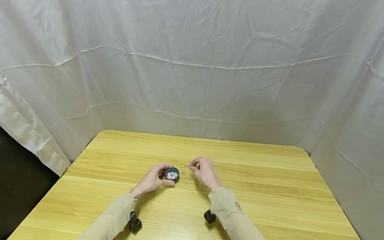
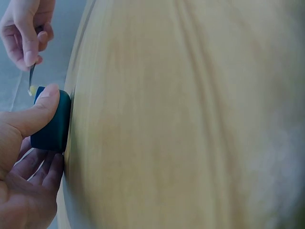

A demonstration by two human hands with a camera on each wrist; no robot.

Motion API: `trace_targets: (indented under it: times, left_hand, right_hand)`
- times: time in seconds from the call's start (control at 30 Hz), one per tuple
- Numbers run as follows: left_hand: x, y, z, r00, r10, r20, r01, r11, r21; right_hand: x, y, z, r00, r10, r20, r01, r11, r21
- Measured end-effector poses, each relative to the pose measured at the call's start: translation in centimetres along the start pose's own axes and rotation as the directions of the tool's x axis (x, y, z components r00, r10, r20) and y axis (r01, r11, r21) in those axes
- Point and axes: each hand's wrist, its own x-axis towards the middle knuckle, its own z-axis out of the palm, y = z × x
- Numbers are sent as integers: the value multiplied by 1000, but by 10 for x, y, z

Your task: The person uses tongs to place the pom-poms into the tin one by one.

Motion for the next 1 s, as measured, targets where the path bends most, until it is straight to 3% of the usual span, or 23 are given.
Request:
trace_targets:
  times: [0.23, 0.67, 0.83, 1.0]
  left_hand:
    - [-1, 1, -1, 1000, -10, 7, 10, 1000, 4]
    - [-1, 2, -1, 1000, -2, 4, 2, 1000, 18]
    - [-1, 2, -1, 1000, -3, 6, 3, 1000, 22]
    - [-2, 2, -2, 1000, -3, 9, 2, 1000, 15]
  right_hand:
    - [-4, -8, 7, 997, -49, 59, 48, 999, 25]
    - [-3, -11, 8, 995, -43, 92, 38, 998, 58]
    - [-8, -2, 0, 997, -8, 77, 0, 995, 101]
    - [-18, 21, -20, 999, 33, 26, -35, 996, 85]
